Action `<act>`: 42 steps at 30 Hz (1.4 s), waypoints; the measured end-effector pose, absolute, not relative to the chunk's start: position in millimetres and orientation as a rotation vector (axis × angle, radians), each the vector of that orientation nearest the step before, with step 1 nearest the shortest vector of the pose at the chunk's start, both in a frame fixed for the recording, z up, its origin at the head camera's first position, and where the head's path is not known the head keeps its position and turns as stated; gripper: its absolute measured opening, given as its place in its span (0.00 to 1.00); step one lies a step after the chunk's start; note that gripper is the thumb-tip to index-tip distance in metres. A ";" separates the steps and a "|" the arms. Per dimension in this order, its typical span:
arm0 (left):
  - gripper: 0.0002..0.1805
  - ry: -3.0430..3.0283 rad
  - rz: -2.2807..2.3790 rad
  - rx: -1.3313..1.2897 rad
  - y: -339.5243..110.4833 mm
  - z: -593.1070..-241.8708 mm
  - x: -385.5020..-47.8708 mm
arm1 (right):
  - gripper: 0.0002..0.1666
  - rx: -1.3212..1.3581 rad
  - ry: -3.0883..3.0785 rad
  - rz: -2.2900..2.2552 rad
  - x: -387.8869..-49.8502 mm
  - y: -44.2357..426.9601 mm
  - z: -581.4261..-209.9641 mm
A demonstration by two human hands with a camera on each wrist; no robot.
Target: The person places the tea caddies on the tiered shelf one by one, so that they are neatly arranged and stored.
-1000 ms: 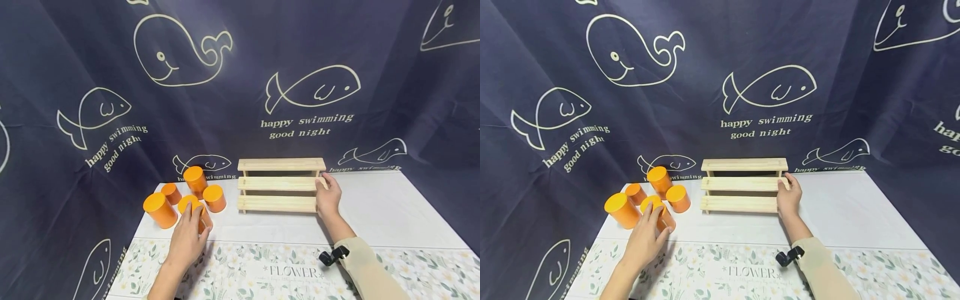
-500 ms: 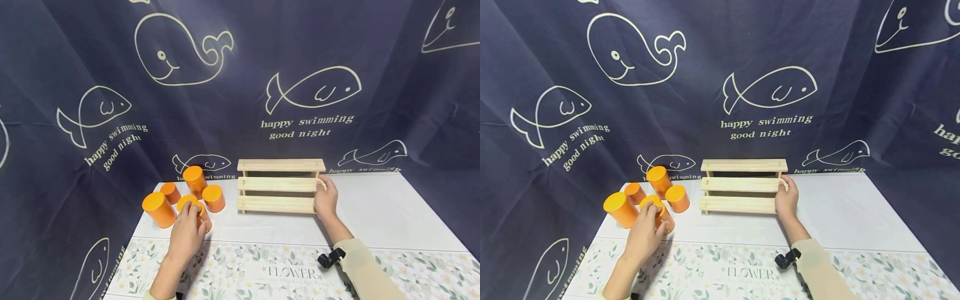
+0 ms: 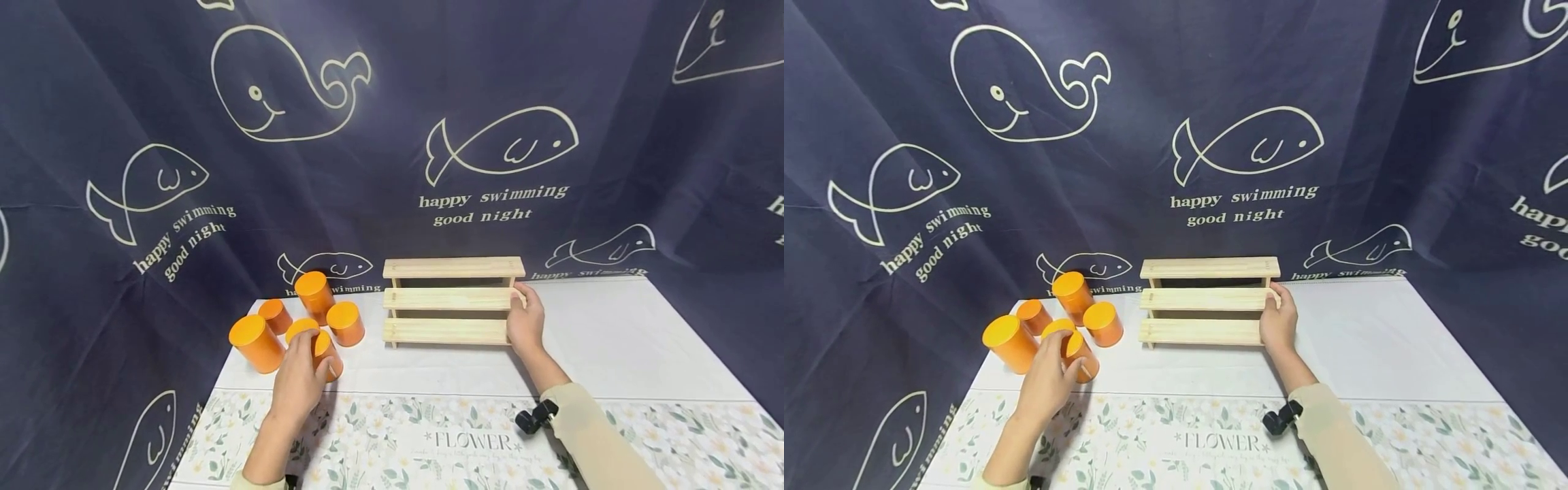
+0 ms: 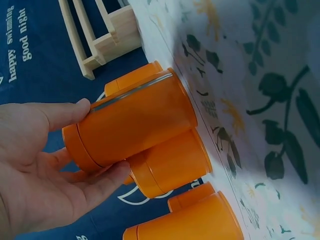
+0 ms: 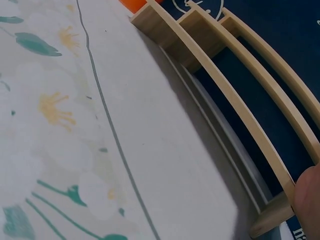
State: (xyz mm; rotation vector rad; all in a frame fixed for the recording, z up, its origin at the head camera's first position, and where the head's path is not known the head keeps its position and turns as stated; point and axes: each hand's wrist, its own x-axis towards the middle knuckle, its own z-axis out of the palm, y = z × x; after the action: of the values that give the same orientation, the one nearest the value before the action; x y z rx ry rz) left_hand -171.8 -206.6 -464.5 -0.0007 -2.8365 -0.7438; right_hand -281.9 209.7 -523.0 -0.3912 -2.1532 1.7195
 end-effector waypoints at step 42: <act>0.41 -1.812 -2.354 0.430 -197.9 -432.4 -182.7 | 0.26 -0.371 -2.120 1.745 -280.5 209.9 -523.9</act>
State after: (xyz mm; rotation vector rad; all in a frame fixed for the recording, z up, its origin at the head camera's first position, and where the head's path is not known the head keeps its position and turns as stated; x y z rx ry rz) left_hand -182.7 -197.9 -432.4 0.4295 -1.8119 -2.3539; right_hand -280.5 209.9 -523.9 -0.3709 -2.1201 1.7448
